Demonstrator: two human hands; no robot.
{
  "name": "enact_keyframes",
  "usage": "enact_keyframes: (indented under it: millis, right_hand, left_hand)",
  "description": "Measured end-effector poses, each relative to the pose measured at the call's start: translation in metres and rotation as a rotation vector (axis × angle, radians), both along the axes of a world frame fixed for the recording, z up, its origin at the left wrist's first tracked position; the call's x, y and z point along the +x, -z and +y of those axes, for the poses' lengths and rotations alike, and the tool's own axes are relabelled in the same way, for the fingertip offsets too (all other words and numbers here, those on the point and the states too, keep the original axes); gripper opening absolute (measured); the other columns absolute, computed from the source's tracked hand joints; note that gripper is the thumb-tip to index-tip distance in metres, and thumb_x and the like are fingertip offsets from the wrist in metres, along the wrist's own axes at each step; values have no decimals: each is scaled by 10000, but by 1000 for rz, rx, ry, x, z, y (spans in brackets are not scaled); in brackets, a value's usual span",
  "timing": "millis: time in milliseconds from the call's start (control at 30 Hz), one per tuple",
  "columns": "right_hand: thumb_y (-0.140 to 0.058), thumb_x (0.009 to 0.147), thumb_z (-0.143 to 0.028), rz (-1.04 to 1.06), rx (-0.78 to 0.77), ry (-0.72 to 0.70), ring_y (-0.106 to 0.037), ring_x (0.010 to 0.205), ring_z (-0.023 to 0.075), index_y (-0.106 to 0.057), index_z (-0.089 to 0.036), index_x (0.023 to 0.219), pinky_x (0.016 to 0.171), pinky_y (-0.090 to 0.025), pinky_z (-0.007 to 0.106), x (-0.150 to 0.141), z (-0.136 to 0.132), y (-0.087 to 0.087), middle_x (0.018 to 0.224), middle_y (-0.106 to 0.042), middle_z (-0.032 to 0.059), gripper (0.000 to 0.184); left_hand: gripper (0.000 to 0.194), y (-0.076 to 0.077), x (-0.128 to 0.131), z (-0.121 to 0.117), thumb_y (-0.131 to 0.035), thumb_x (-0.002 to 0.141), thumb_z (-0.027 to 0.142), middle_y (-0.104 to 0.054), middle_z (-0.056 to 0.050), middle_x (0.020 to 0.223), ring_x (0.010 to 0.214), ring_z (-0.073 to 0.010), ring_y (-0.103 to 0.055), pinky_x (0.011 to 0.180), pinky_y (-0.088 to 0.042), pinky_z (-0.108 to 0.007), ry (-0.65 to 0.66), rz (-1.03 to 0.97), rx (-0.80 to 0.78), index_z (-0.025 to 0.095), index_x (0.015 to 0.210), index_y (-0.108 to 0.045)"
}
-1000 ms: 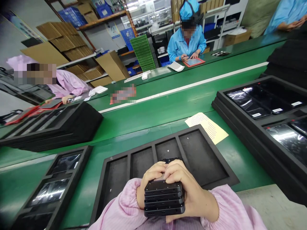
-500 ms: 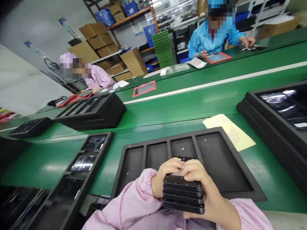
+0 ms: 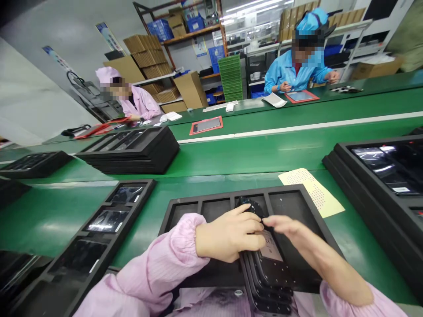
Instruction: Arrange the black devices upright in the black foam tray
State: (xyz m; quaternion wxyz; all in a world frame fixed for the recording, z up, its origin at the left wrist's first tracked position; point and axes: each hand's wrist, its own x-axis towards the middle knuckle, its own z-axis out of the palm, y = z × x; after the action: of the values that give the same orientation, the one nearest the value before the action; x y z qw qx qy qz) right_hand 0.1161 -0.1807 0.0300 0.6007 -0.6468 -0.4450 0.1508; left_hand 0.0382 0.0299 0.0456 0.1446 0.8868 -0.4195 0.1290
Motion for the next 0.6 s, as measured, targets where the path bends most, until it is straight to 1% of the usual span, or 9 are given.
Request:
enact_keyframes:
  millis: [67, 133, 233, 333, 367, 400, 500, 533, 600]
  right_hand:
    - [-403, 858, -625, 160, -81, 121, -627, 887, 233, -595, -253, 1027, 745, -543, 356, 12, 8, -1, 1032, -628, 104, 451]
    - [-477, 823, -606, 248, -174, 227, -605, 749, 190, -546, -222, 1080, 659, -543, 337, 24, 26, 2, 1043, -602, 99, 467]
    - [-555, 768, -550, 280, -282, 255, -562, 632, 156, -527, -193, 1104, 515, -502, 290, 39, 56, 10, 1013, -591, 91, 492]
    - [-597, 715, -468, 311, -333, 223, -555, 615, 157, -573, -192, 1013, 501, -479, 272, 47, 76, 19, 841, -604, 41, 407]
    - [-594, 711, -443, 323, -341, 213, -550, 605, 154, -578, -193, 998, 507, -475, 269, 48, 79, 22, 782, -595, 23, 381]
    - [-585, 711, -428, 336, -345, 206, -536, 574, 146, -577, -192, 998, 500, -465, 265, 48, 81, 24, 720, -578, 4, 371]
    - [-567, 707, -442, 381, -358, 170, -455, 444, 119, -566, -176, 1017, 436, -409, 248, 45, 84, 27, 558, -497, -44, 408]
    - [-568, 699, -463, 396, -363, 155, -424, 412, 111, -567, -167, 1008, 411, -384, 242, 43, 84, 27, 522, -468, -54, 427]
    - [-575, 683, -502, 423, -370, 123, -391, 389, 103, -569, -157, 990, 384, -344, 231, 42, 84, 27, 495, -440, -61, 462]
  left_hand:
    - [164, -15, 10, -4, -560, 780, 82, -632, -36, 834, 873, -222, -560, 959, -359, -512, 51, -41, 239, 212, 872, -600]
    - [166, -17, 21, -8, -532, 843, 108, -635, -13, 780, 839, -201, -554, 955, -352, -495, 70, -61, 340, 240, 795, -620]
    - [150, -8, 32, -12, -574, 838, 145, -639, -6, 739, 848, -208, -553, 906, -389, -456, 64, -58, 374, 246, 741, -628]
    - [173, 6, 30, -8, -513, 857, 121, -642, -37, 797, 912, -236, -549, 910, -390, -473, 37, -78, 368, 224, 788, -633]
    - [192, 11, 26, -5, -476, 861, 99, -642, -66, 892, 974, -255, -539, 928, -378, -493, -11, -66, 323, 212, 853, -632]
    - [232, 18, 22, -2, -453, 849, 69, -621, -98, 1018, 1059, -277, -511, 960, -351, -520, -93, -16, 201, 201, 942, -620]
    - [562, 42, 12, 9, -452, 739, 2, -393, -181, 1351, 1295, -341, -300, 1044, -223, -606, -424, 263, -419, 170, 1274, -415]
    - [670, 52, 11, 12, -466, 700, 2, -335, -195, 1388, 1319, -347, -258, 1053, -211, -615, -498, 352, -592, 159, 1335, -324]
    - [784, 67, 12, 17, -488, 639, 15, -315, -209, 1391, 1316, -341, -276, 1057, -253, -593, -551, 455, -762, 142, 1370, -233]
